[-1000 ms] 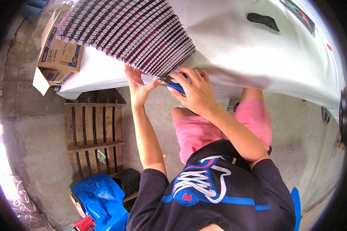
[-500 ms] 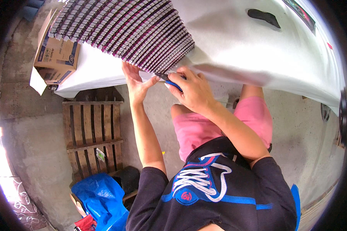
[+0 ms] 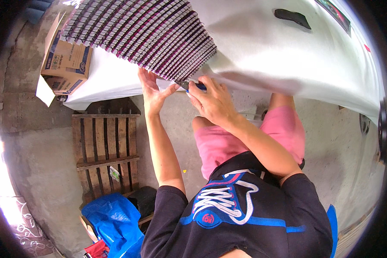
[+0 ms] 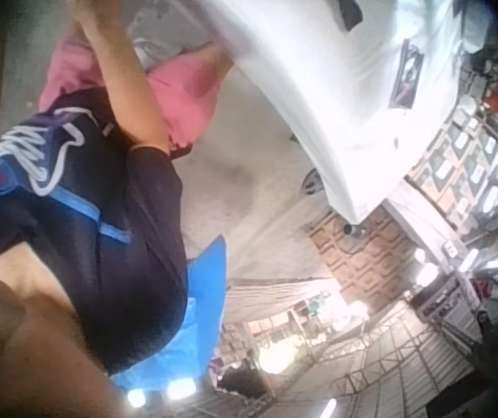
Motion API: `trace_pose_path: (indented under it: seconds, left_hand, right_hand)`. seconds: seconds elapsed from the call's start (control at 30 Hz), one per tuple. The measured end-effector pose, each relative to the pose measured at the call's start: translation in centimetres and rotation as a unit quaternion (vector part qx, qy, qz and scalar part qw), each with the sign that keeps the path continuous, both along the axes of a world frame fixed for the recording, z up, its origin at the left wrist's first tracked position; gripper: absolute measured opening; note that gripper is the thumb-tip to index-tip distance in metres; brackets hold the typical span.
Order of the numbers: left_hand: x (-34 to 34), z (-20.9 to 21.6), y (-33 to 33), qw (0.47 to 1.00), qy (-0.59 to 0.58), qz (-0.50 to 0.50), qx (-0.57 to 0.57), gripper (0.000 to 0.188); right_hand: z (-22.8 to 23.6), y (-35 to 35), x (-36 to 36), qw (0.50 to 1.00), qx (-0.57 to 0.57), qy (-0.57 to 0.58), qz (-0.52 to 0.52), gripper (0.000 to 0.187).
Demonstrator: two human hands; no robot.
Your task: The person uses pliers to trim the spiral binding of notebooks one at a time, then stacks them on the table. The person also trims a large stack of notebooks together using pliers.
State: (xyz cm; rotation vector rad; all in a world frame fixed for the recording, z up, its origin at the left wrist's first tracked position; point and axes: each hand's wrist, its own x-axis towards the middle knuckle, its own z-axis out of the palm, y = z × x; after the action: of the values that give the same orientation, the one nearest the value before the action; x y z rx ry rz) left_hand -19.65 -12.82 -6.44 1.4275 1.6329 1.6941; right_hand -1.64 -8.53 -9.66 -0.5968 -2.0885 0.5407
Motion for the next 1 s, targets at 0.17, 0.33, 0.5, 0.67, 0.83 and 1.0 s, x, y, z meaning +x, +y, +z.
trace_pose_path:
  seconds: [0.17,0.33,0.5,0.67,0.83,1.0]
  left_hand:
    - [0.0,0.1,0.0,1.000,-0.015,-0.005,-0.010,0.107]
    - [-0.3,-0.3,0.1,1.000,-0.014,-0.006,0.003,0.109]
    - [-0.3,-0.4,0.1,1.000,-0.015,-0.003,0.000,0.109]
    - [-0.1,-0.3,0.0,1.000,-0.015,0.004,0.003,0.110]
    - [-0.5,-0.7,0.2,1.000,-0.006,-0.003,0.006,0.110]
    - [-0.3,-0.4,0.2,1.000,0.003,-0.003,-0.007,0.110]
  right_hand:
    - [0.3,-0.2,0.3,1.000,-0.021,-0.007,0.003,0.018]
    - [0.4,-1.7,-0.7,0.886,-0.412,0.142,0.157,0.020]
    - [0.0,-1.5,-0.5,0.900,-0.396,0.123,0.134,0.025]
    - [-0.3,-0.1,1.1,0.997,-0.080,0.004,-0.024,0.037]
    - [0.0,0.6,1.2,0.998,0.037,-0.032,-0.034,0.038]
    - [-0.1,0.9,0.9,0.998,0.047,-0.041,-0.032,0.034]
